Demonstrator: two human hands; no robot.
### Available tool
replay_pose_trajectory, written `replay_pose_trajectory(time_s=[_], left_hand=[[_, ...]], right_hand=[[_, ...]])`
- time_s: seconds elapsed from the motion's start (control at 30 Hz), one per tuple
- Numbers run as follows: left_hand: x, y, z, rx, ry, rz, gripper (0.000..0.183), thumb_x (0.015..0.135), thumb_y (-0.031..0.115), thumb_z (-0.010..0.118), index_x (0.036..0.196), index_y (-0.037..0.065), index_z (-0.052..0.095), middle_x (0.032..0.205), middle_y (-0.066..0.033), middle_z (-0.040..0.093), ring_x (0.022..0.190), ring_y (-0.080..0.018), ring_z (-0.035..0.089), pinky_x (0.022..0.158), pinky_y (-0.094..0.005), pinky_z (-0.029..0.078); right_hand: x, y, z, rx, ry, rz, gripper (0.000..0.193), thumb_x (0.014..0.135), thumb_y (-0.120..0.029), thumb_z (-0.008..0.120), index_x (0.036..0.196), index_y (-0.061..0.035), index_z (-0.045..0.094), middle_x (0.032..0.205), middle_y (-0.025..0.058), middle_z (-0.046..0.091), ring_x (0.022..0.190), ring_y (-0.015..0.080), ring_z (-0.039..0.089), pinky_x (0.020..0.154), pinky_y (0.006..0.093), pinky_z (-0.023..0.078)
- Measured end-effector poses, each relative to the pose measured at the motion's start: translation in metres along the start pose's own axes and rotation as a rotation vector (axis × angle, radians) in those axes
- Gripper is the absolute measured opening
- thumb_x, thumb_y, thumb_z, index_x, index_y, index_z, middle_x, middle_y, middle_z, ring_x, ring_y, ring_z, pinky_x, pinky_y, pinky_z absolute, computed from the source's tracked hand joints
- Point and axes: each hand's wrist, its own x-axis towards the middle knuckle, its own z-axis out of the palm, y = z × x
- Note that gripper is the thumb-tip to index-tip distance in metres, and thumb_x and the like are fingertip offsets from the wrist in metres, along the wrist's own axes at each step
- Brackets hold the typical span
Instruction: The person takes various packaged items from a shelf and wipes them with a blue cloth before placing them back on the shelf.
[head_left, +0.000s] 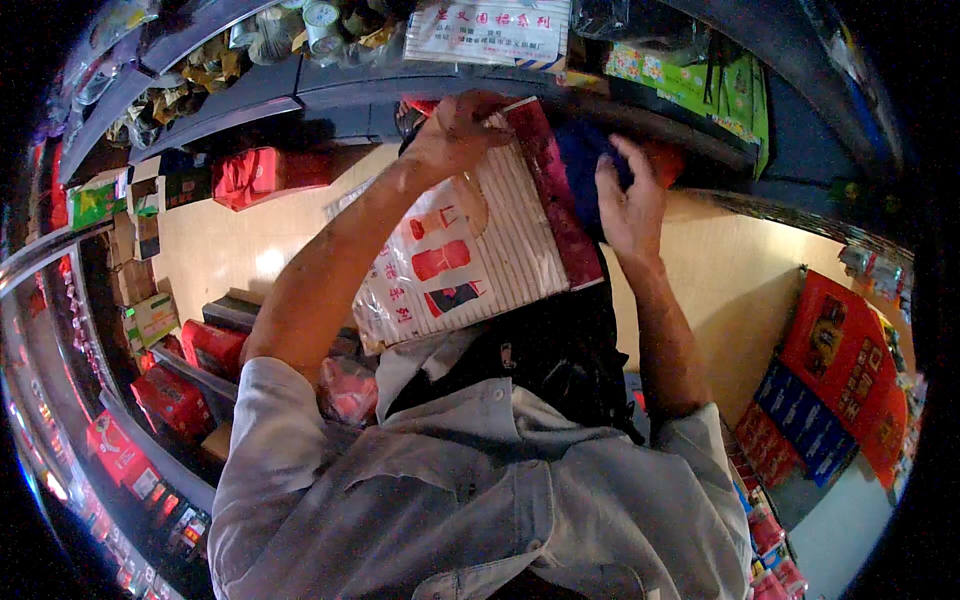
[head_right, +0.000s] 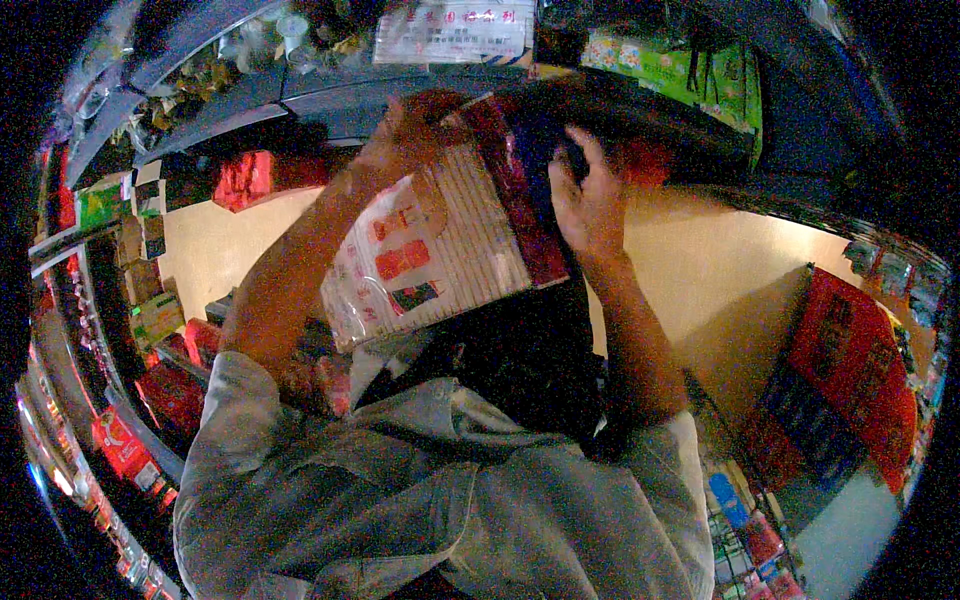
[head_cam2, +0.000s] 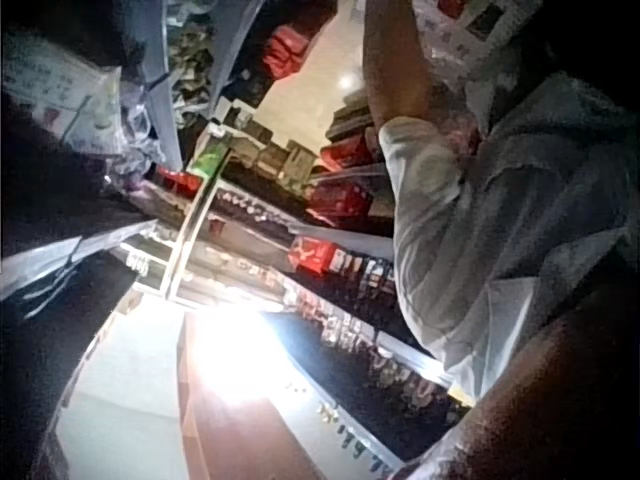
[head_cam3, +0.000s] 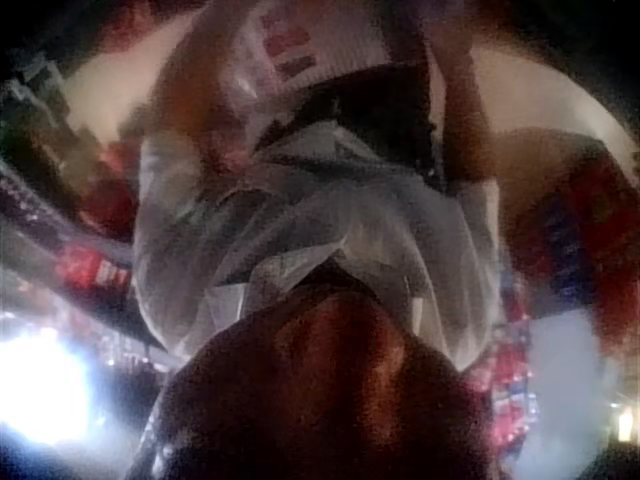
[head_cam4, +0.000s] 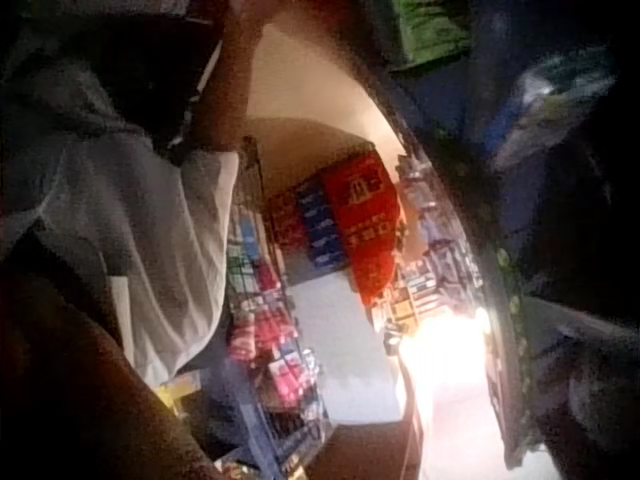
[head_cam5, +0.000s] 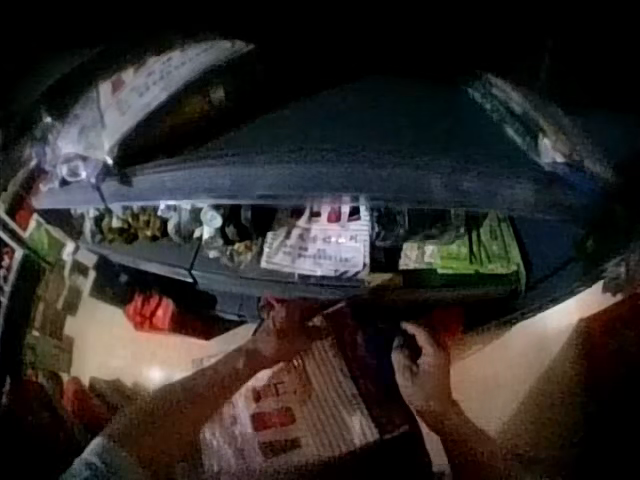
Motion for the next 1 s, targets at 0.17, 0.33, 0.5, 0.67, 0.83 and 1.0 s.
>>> replay_pose_trajectory(time_s=[0.17, 0.33, 0.5, 0.67, 0.83, 1.0], left_hand=[[0.013, -0.034, -0.012, 0.175, -0.158, 0.56, 0.028, 0.086, 0.014, 0.054, 0.11, 0.002, 0.062, 0.11, -0.0168, 0.062, 0.099, -0.0263, 0.06, 0.085, -0.0339, 0.047], [0.005, -0.012, -0.001, -0.207, -0.249, -0.039, 0.024, 0.082, 0.014, 0.057, 0.101, 0.001, 0.064, 0.091, -0.0105, 0.062, 0.081, -0.019, 0.057, 0.063, -0.0372, 0.048], [0.028, -0.02, 0.012, -0.172, -0.327, -0.23, 0.027, 0.076, 0.022, 0.07, 0.094, 0.002, 0.066, 0.08, -0.0069, 0.059, 0.067, -0.0174, 0.052, 0.051, -0.0359, 0.044], [0.043, -0.089, 0.037, -0.492, -0.204, -0.03, 0.026, 0.075, 0.019, 0.069, 0.095, 0.003, 0.067, 0.08, -0.0067, 0.059, 0.069, -0.0163, 0.052, 0.053, -0.0355, 0.044], [0.039, -0.065, 0.028, -0.488, -0.314, -0.07, 0.02, 0.073, 0.012, 0.063, 0.089, 0.0, 0.064, 0.08, -0.0072, 0.06, 0.071, -0.0158, 0.055, 0.053, -0.0351, 0.044], [0.04, -0.065, 0.022, -0.464, -0.285, -0.308, 0.014, 0.073, 0.01, 0.059, 0.081, 0.0, 0.062, 0.081, -0.0068, 0.06, 0.074, -0.0152, 0.056, 0.055, -0.0349, 0.045]], right_hand=[[0.031, -0.047, 0.034, -0.482, 0.131, -0.638, 0.039, 0.078, -0.016, 0.063, 0.116, -0.0132, 0.058, 0.113, 0.0144, 0.055, 0.1, 0.0338, 0.056, 0.084, 0.0415, 0.05], [0.01, -0.019, 0.048, -0.867, -0.138, -0.633, 0.042, 0.072, -0.01, 0.063, 0.113, -0.0119, 0.061, 0.112, 0.0102, 0.052, 0.096, 0.0321, 0.053, 0.082, 0.0397, 0.049], [-0.045, -0.01, 0.001, -0.891, -0.323, -0.728, 0.04, 0.07, -0.012, 0.062, 0.109, -0.0106, 0.063, 0.11, 0.0094, 0.052, 0.092, 0.0302, 0.054, 0.076, 0.0393, 0.051], [-0.065, -0.018, -0.009, -0.772, -0.423, -0.553, 0.036, 0.07, -0.008, 0.063, 0.106, -0.0104, 0.064, 0.107, 0.0092, 0.053, 0.092, 0.0302, 0.055, 0.076, 0.0384, 0.051], [-0.02, 0.019, 0.022, -0.532, -0.027, -0.555, 0.04, 0.077, -0.017, 0.06, 0.117, -0.0137, 0.059, 0.114, 0.0123, 0.053, 0.098, 0.0359, 0.054, 0.08, 0.0422, 0.05], [0.008, -0.002, 0.052, -0.651, -0.1, -0.621, 0.037, 0.074, -0.008, 0.062, 0.111, -0.0097, 0.062, 0.109, 0.0105, 0.052, 0.09, 0.0341, 0.055, 0.079, 0.0406, 0.049]])
